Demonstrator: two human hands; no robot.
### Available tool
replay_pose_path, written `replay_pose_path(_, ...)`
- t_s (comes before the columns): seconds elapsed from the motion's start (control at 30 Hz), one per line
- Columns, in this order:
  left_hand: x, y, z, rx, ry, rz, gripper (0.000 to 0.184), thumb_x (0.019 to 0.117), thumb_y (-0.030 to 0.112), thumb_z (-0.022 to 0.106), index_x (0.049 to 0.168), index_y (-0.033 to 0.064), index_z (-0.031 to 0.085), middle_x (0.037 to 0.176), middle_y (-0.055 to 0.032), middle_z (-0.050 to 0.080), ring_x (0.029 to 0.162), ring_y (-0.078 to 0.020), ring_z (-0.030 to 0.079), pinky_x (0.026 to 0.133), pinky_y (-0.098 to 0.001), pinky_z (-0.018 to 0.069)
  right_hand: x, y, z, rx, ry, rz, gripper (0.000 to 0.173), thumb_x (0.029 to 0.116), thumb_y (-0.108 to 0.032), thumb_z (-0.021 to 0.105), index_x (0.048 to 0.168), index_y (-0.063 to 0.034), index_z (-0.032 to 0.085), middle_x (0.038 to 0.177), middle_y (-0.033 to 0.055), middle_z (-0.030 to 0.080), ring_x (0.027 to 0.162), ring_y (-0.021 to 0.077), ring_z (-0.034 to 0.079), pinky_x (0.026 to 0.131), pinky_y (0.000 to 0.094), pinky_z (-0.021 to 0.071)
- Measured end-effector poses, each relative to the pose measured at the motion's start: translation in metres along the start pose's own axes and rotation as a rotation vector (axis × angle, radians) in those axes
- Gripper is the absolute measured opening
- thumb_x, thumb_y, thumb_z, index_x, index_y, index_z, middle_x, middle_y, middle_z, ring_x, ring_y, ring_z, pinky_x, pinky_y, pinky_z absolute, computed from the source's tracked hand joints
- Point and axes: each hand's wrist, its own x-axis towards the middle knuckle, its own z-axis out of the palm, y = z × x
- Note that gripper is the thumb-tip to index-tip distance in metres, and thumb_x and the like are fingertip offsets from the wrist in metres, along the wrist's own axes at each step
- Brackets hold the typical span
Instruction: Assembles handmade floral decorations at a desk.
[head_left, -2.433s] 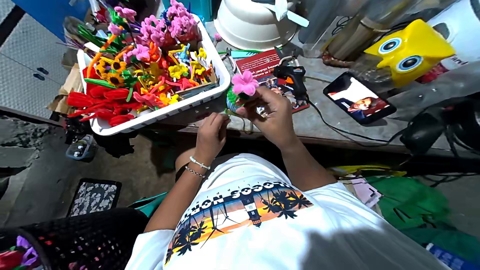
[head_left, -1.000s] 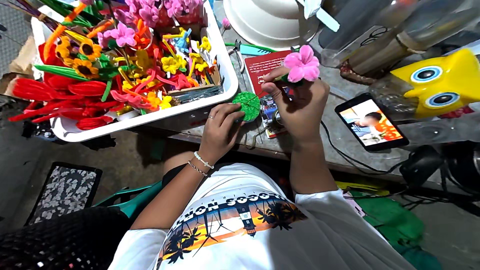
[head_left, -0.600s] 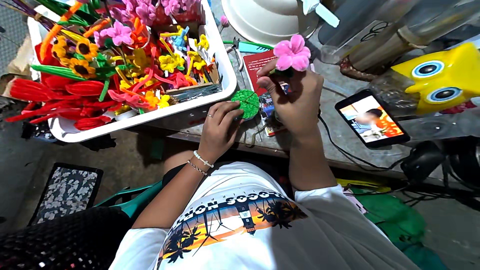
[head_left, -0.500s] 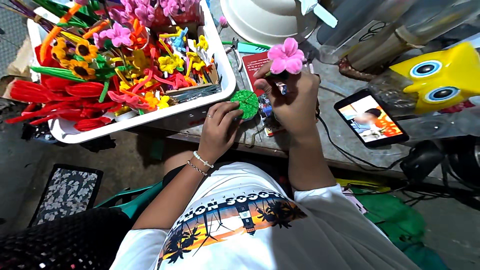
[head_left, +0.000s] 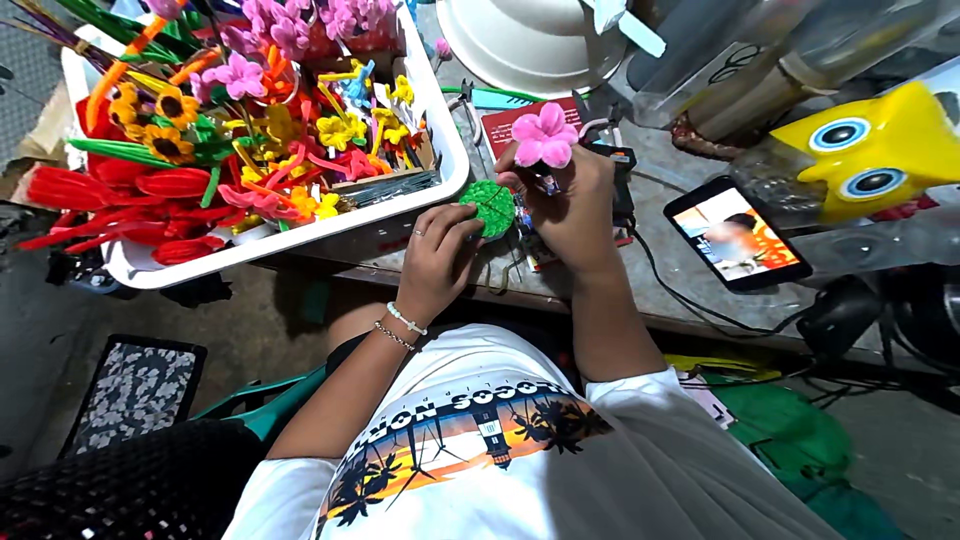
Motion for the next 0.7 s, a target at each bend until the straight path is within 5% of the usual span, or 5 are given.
replay_pose_path(0.7,0.0,-0.001,0.001,0.01,0.004,0.021,0.022,0.0957,0.014,0.071,0.115,0.003,0.072,0.128,-0.0146,0.067,0.128,-0.0311,0.057,0.111,-0.0434,0.0449,0.001,0.019,0.013,0.066,-0.013,-0.002,0.016,0.0956,-0.014,0.071,0.102,0.0009,0.072,0.096,0.012,0.074,0.091,0.0137,0.072,0.085,0.0293,0.0573)
